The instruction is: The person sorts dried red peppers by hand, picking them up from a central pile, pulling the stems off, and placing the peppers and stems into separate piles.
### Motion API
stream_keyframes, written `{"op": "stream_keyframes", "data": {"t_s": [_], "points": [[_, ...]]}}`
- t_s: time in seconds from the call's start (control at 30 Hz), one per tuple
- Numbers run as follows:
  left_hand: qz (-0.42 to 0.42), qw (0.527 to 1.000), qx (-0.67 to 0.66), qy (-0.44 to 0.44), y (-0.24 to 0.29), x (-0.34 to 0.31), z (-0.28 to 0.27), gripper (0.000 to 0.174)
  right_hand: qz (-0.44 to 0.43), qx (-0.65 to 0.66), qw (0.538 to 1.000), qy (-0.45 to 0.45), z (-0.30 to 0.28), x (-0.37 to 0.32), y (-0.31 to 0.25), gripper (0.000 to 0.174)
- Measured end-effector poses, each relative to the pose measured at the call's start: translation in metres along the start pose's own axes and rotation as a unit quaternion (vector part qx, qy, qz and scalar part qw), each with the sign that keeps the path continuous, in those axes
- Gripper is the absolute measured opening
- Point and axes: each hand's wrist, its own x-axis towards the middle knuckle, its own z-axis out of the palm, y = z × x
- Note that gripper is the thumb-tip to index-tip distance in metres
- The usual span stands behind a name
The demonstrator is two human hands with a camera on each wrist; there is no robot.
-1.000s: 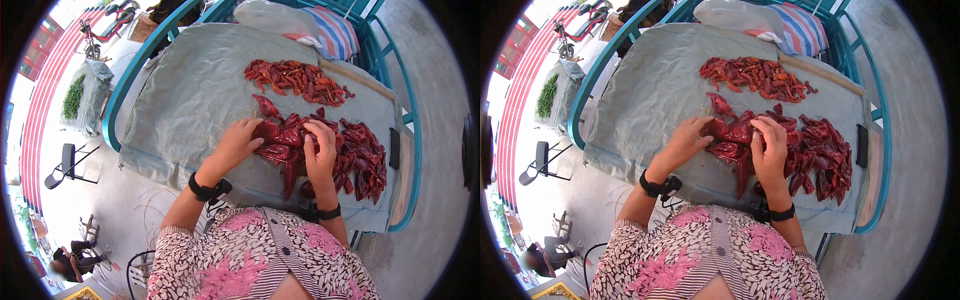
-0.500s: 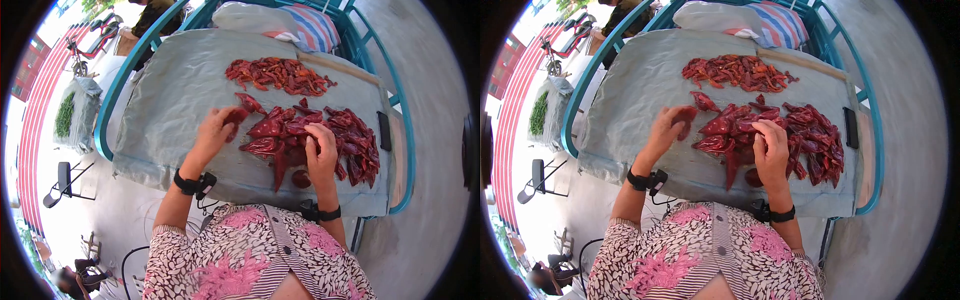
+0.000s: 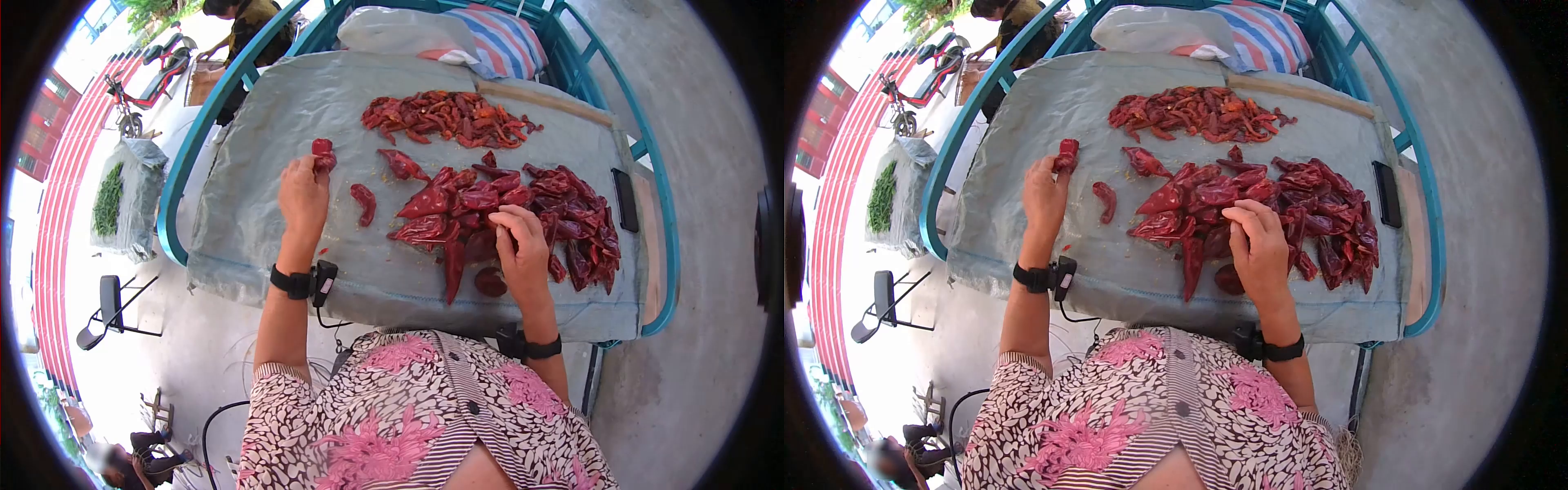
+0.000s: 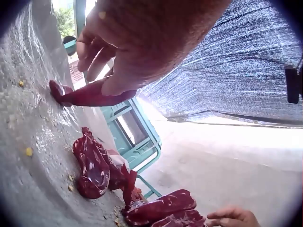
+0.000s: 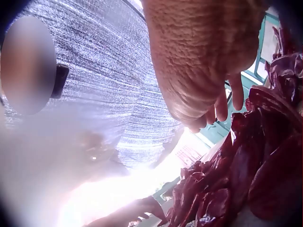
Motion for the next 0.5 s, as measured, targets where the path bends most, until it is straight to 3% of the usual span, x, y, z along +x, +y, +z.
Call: {"op": "stream_keyframes", "data": {"t_s": [0.23, 0.33, 0.5], "points": [[-0.103, 0.987, 0.067, -0.107, 0.001, 0.003, -0.032, 0.03, -0.009, -0.003, 1.0, -0.021, 0.0, -0.001, 0.001, 0.02], [-0.036, 0.994, 0.105, -0.024, -0.003, -0.011, -0.032, 0.037, -0.025, -0.018, 0.999, -0.023, -0.002, 0.003, 0.0, 0.02], [0.044, 0.981, -0.093, -0.165, 0.02, -0.036, -0.011, 0.041, -0.038, -0.015, 0.999, -0.034, 0.001, 0.007, -0.002, 0.02]]}}
